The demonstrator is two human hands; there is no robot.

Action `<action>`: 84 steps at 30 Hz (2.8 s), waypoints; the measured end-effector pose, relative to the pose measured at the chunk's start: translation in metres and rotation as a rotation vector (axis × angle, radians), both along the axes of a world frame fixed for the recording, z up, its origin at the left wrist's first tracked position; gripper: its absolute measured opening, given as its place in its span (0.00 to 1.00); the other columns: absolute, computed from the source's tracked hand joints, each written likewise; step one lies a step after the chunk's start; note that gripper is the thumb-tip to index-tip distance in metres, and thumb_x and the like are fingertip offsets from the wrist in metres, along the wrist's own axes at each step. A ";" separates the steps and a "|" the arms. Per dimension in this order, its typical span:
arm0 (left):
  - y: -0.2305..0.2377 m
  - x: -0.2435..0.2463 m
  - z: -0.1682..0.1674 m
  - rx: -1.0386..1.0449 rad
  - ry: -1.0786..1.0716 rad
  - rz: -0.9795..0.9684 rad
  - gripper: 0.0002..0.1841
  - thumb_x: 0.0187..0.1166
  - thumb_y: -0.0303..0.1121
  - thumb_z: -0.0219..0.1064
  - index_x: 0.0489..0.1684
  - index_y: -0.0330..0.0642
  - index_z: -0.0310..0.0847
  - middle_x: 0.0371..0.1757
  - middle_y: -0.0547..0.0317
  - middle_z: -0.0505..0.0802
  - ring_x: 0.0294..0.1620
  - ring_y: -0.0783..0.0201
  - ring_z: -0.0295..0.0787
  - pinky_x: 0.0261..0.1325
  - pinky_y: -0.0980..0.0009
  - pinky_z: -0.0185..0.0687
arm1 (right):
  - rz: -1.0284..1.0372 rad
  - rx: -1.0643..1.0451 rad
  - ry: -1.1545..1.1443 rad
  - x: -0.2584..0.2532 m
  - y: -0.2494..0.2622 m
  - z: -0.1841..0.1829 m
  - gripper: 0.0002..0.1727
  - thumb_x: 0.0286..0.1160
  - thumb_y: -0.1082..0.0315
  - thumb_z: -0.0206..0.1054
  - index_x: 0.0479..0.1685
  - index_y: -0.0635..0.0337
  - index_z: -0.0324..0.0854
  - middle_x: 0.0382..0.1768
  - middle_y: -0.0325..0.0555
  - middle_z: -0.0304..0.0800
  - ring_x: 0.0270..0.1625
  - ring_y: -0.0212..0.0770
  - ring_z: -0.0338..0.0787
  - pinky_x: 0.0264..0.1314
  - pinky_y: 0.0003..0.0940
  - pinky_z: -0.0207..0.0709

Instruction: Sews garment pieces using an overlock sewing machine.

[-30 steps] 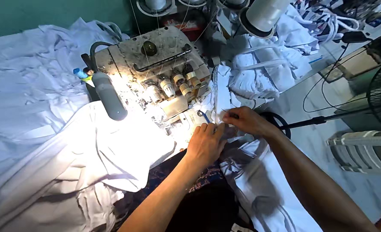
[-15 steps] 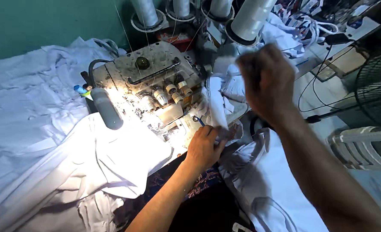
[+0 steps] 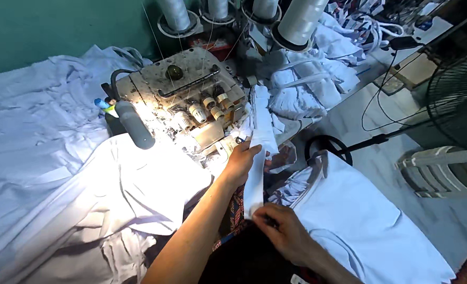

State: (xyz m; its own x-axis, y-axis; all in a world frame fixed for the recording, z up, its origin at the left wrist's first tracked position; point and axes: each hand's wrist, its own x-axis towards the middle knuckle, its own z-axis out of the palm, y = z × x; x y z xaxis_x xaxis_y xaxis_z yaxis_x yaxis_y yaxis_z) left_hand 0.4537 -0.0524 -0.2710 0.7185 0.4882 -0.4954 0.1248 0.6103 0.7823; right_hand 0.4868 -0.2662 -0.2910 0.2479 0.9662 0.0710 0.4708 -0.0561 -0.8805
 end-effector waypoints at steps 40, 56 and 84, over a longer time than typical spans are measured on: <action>0.112 -0.214 0.088 1.013 0.811 -0.233 0.16 0.80 0.24 0.65 0.15 0.41 0.79 0.16 0.57 0.81 0.16 0.63 0.76 0.20 0.64 0.71 | -0.474 0.154 0.826 -0.044 0.224 0.017 0.07 0.76 0.71 0.73 0.35 0.64 0.81 0.13 0.45 0.77 0.11 0.35 0.74 0.15 0.30 0.73; 0.075 -0.214 0.082 0.273 0.144 0.226 0.08 0.89 0.24 0.52 0.39 0.39 0.76 0.23 0.57 0.88 0.20 0.67 0.88 0.28 0.70 0.91 | -0.311 0.326 -0.159 -0.018 0.188 0.017 0.11 0.79 0.57 0.70 0.38 0.56 0.87 0.29 0.35 0.87 0.28 0.27 0.83 0.30 0.26 0.81; 0.025 -0.221 0.055 0.336 0.117 0.209 0.09 0.63 0.26 0.81 0.24 0.45 0.84 0.22 0.65 0.90 0.22 0.75 0.85 0.29 0.79 0.82 | 0.066 -0.132 0.732 -0.054 0.166 0.052 0.17 0.73 0.66 0.74 0.56 0.63 0.79 0.36 0.44 0.95 0.19 0.35 0.88 0.16 0.27 0.82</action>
